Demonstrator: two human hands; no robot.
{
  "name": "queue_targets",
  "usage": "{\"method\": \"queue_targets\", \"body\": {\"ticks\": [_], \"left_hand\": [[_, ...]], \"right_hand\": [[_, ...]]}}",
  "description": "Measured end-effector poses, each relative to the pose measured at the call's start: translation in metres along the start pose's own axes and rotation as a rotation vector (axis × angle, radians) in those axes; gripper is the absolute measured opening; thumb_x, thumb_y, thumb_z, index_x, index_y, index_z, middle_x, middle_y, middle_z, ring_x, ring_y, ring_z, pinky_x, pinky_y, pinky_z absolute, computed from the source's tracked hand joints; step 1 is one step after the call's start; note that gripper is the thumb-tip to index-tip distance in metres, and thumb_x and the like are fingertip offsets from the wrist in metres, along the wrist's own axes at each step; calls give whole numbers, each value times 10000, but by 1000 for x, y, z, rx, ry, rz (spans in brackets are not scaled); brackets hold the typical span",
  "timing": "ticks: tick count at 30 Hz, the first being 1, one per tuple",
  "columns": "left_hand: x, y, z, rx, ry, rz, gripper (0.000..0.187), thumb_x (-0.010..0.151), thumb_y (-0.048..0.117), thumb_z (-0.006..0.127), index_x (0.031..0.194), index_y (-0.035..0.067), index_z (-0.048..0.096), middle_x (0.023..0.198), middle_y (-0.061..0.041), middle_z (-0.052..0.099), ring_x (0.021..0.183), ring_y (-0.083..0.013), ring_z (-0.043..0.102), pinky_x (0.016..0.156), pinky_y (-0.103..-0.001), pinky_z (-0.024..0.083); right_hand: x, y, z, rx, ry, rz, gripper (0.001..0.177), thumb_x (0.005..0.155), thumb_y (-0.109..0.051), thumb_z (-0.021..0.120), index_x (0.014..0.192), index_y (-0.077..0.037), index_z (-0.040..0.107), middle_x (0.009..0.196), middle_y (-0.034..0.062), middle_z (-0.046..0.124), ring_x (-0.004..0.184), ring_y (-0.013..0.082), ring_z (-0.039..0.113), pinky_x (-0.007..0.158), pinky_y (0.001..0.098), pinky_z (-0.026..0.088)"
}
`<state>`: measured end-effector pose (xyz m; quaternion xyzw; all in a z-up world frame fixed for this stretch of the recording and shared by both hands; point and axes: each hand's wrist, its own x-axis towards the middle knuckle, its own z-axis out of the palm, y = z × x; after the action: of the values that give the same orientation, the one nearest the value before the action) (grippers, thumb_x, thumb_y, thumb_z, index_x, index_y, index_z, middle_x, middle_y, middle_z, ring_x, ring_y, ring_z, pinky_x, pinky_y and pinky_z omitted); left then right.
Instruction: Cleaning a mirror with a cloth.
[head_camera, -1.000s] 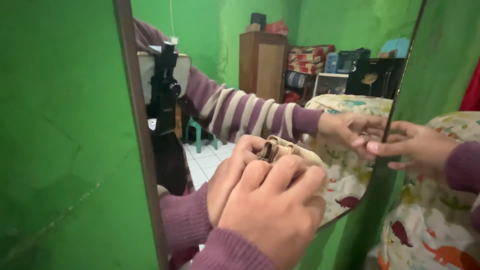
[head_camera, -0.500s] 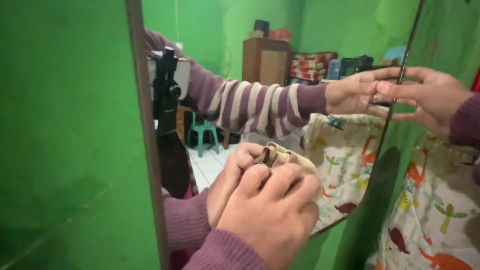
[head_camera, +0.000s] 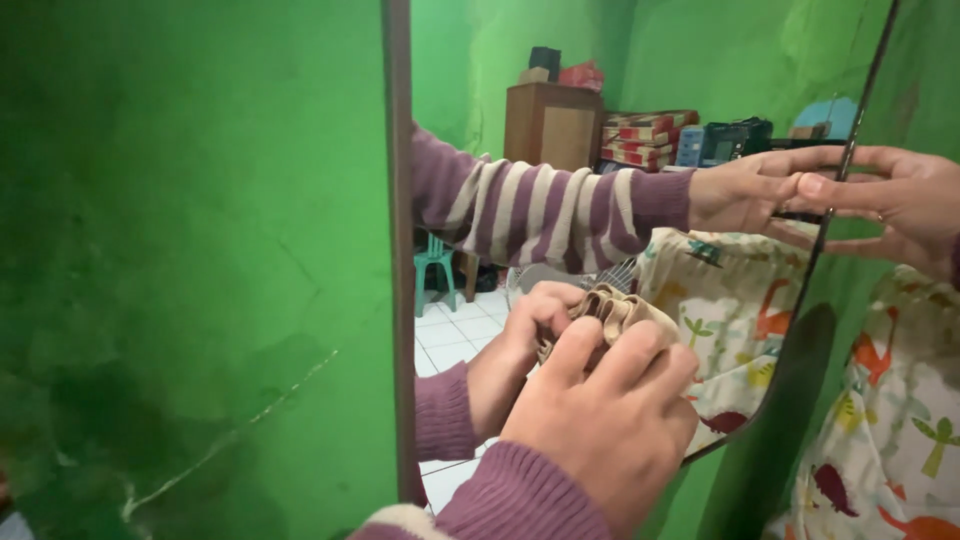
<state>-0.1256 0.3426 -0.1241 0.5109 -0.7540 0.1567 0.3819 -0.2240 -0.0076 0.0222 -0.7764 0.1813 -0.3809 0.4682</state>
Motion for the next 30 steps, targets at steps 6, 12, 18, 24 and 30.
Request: {"method": "queue_targets", "body": {"ticks": [6,12,18,24,30], "left_hand": [[-5,-29,-2,-1301,31,-145,209,1065,227,480,1131,90,622,1164,-41,637,1110,-160,569,1059,-354,416],[-5,-4,-8,-863,55,-144,171,1020,187,512,1169,117,560,1181,-19,582,1145,-165,525,1067,-356,401],[2,58,-16,768,-20,176,76,889,236,588,897,174,631,1160,-7,577,1129,-219,490,962,-453,354],[0,44,-18,689,-30,141,141,862,254,583,915,143,651,1175,-20,580,1153,-215,502,968,-440,361],[0,59,-13,909,20,183,152,830,254,590,895,152,681,1171,-37,582,1165,-248,498,957,-460,361]], "right_hand": [[-4,-6,-2,-32,-53,2,605,919,-273,698,1463,-93,504,1340,88,651,1312,238,578,958,685,490],[-9,-13,1,-61,-21,51,626,920,-269,700,1466,-72,466,1389,115,620,1355,257,556,975,678,499],[-9,-13,-1,-58,-54,19,583,919,-248,694,1453,-107,507,1388,100,623,1360,223,564,920,640,564],[-35,-31,8,-53,-90,39,520,882,-223,671,1384,-133,565,1332,57,649,1309,204,600,901,590,589],[-24,-28,4,-54,-120,21,556,882,-232,696,1390,-78,527,1344,79,659,1332,195,598,904,581,594]]}}
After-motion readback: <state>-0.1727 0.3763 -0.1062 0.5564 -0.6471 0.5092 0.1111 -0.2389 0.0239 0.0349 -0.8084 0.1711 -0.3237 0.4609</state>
